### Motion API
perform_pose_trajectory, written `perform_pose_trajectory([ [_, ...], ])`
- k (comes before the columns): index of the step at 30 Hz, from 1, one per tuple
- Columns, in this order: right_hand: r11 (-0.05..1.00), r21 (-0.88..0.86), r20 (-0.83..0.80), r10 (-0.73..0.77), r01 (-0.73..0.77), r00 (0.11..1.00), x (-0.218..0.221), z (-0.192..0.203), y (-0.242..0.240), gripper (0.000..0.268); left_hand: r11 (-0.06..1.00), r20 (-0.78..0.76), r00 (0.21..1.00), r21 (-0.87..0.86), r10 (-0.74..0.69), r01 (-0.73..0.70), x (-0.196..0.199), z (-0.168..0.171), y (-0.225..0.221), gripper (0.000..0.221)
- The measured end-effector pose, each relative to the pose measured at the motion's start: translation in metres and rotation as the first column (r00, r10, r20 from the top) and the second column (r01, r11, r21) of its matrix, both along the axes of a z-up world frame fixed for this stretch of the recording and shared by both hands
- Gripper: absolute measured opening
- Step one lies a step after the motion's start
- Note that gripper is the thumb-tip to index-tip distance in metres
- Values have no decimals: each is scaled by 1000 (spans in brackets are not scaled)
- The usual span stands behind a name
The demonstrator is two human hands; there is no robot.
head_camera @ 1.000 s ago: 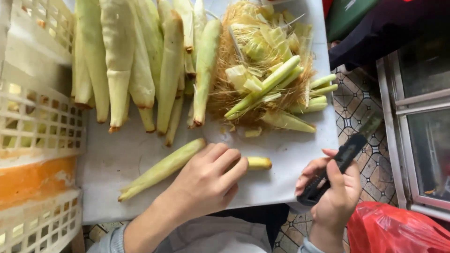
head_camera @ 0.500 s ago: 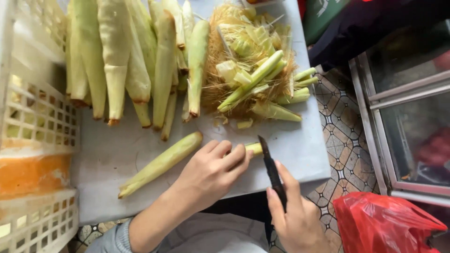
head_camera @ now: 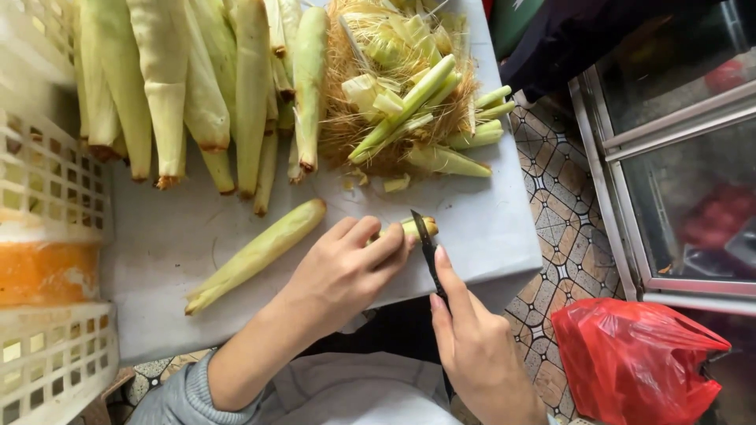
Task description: The person peels the husks and silk from baby corn by hand, trims the ends using a utility knife, and places the cleaned corn into a basket.
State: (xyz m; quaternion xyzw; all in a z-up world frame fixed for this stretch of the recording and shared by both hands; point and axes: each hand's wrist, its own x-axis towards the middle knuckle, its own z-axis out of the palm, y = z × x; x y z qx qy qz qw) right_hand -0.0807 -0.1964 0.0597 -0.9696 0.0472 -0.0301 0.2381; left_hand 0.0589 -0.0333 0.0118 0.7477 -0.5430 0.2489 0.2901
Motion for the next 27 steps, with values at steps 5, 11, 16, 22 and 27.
perform_pose_trajectory([
  [5,999,1,-43,-34,34,998,-3,3,2,57,1000,46,999,8,13,-13,0,-1,-1,12],
  [11,999,-26,-29,-26,25,999,-1,2,3,59,1000,41,999,15,20,-21,0,0,-1,15],
  [16,1000,0,-29,-22,22,999,-1,2,3,57,999,45,999,34,23,-24,-1,-1,-1,19],
  [22,1000,-24,-30,-20,19,999,0,-2,2,57,999,44,999,31,28,-30,-1,-1,-1,19],
  [27,999,-37,-43,-15,13,999,2,2,1,57,1000,54,998,26,17,-18,0,-2,-2,18],
])
